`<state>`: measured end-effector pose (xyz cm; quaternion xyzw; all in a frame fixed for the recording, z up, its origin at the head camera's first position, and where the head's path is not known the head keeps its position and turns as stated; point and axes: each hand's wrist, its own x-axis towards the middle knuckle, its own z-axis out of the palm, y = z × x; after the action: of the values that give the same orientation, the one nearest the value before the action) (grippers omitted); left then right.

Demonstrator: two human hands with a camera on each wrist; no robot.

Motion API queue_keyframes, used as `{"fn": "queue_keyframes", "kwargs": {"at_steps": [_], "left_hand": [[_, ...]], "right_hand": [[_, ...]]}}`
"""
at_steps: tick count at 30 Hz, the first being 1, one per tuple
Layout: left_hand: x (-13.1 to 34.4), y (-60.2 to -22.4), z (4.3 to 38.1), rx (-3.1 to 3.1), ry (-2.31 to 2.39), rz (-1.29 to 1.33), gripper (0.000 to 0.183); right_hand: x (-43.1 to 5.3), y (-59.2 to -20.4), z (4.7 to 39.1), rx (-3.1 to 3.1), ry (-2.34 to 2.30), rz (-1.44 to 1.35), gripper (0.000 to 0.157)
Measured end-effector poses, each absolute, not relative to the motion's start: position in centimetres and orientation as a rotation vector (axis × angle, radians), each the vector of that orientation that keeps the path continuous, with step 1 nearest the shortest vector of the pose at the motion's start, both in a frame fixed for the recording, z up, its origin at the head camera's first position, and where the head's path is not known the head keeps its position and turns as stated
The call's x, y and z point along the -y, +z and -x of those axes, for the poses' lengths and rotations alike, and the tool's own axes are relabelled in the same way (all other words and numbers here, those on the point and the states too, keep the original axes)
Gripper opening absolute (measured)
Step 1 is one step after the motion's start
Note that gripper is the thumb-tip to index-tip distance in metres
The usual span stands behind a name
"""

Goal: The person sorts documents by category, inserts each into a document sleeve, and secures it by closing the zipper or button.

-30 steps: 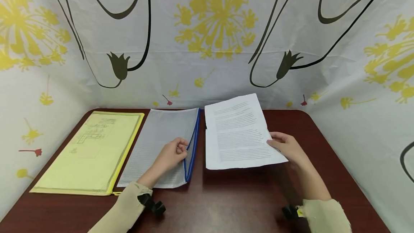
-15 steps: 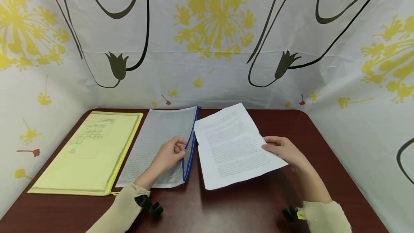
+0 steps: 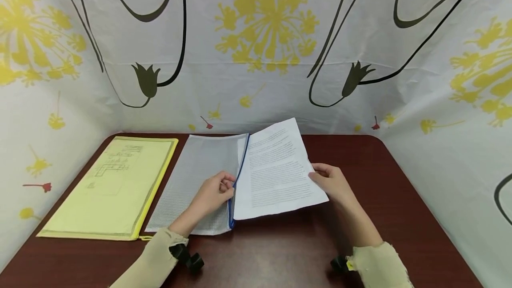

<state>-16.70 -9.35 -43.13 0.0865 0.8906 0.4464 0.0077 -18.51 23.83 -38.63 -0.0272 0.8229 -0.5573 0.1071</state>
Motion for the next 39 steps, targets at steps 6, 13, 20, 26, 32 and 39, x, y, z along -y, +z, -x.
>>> {"fn": "queue_keyframes", "kwargs": {"at_steps": [6, 13, 20, 26, 32, 39], "left_hand": [[9.0, -42.8, 16.5, -2.809, 1.366, -0.261, 0.022], [8.7, -42.6, 16.4, -2.852, 1.311, -0.281, 0.019], [8.3, -42.6, 16.5, -2.864, 1.310, -0.269, 0.019], [8.1, -42.7, 16.5, -2.842, 1.337, -0.265, 0.020], [7.9, -42.7, 16.5, -2.826, 1.382, -0.281, 0.020], [7.8, -42.6, 16.5, -2.808, 1.389, -0.231, 0.021]], "right_hand": [[-22.9, -38.8, 18.2, -2.569, -1.573, 0.096, 0.044], [-21.8, -38.6, 17.8, -2.635, -1.555, 0.170, 0.040], [-20.7, -39.0, 17.4, -2.641, -1.541, 0.172, 0.040], [-19.7, -39.8, 17.3, -2.584, -1.604, 0.138, 0.039], [-18.6, -40.7, 17.5, -2.522, -1.612, 0.161, 0.040], [-18.7, -40.3, 18.3, -2.540, -1.585, 0.076, 0.044]]}}
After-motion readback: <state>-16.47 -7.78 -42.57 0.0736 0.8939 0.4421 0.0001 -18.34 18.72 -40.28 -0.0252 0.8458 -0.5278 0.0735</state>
